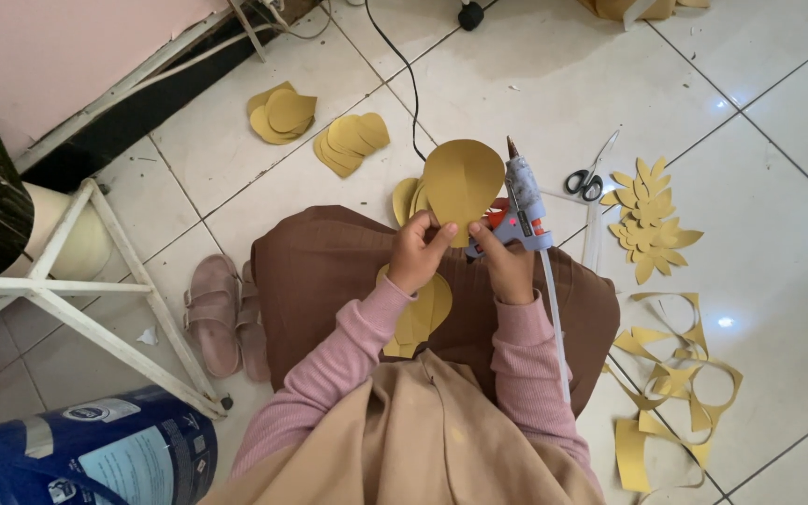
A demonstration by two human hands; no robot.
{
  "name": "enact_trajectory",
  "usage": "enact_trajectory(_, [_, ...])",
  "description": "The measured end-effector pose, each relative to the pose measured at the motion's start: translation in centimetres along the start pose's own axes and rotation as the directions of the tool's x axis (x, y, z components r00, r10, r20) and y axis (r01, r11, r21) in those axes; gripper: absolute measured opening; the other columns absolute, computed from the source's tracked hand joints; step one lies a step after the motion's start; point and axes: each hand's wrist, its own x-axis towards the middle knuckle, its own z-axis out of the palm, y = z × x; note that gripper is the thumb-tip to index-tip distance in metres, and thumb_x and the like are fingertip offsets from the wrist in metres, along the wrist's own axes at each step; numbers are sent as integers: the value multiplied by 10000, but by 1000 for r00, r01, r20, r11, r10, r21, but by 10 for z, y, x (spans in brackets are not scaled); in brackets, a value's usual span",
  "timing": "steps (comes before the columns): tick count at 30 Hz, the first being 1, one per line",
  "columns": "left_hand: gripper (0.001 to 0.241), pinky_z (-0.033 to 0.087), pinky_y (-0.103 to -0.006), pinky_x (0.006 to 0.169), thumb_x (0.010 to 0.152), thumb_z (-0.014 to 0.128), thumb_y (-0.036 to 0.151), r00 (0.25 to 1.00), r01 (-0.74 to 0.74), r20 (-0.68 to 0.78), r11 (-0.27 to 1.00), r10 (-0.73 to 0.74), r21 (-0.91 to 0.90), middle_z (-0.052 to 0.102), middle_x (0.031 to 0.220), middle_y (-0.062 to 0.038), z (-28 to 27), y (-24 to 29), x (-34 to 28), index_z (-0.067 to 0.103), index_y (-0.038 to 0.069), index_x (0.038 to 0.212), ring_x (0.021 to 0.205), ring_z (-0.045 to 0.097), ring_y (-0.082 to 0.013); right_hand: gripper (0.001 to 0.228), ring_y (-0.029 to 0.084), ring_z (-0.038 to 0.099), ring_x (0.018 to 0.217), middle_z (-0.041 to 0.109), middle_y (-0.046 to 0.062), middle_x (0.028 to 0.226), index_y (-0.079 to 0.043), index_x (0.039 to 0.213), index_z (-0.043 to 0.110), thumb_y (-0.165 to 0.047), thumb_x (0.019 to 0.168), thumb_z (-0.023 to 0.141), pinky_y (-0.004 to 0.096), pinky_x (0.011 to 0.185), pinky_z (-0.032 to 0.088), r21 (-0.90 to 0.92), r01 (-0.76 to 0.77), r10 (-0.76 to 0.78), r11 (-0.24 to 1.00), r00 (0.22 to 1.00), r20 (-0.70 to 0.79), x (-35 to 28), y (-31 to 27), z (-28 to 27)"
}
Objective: The person sits on the floor and uses a hot glue gun to apply glue to the edges of yellow paper cutouts. They then press the glued edges together to form a shape, repeating the process with multiple cutouts.
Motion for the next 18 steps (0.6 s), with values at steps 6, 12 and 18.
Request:
enact_trajectory(6, [283, 354, -235, 564, 1005, 661, 254, 998, 43, -31, 996, -45, -79, 472, 594, 19, -9, -9, 11, 551, 121, 781, 610, 443, -88, 455, 272, 773, 870, 760, 196, 982, 30, 1302, 549, -130, 937, 768, 314, 750, 601, 1, 84, -84, 996, 995, -44, 4, -27, -6])
enact_trajectory(12, [303, 365, -239, 577, 959, 703, 357, 978, 209, -19, 977, -208, 45, 548, 608, 32, -24, -70, 25, 589, 161, 759, 598, 487, -93, 376, 220, 773, 894, 760, 127, 1055, -98, 1323, 522, -204, 1018, 715, 258, 747, 572, -69, 124, -138, 990, 950, -280, 15, -35, -32])
enact_trajectory(18, [516, 412, -412, 900, 889, 575, 690, 886, 332, 109, 780, -451, 530, 687, 1043, -33, -22, -102, 36, 681, 228, 1093, 1037, 610, -234, 345, 208, 770, 872, 761, 115, 1032, -125, 1294, 535, -231, 1018, 714, 260, 737, 571, -86, 81, -102, 993, 951, -292, 12, -31, -31])
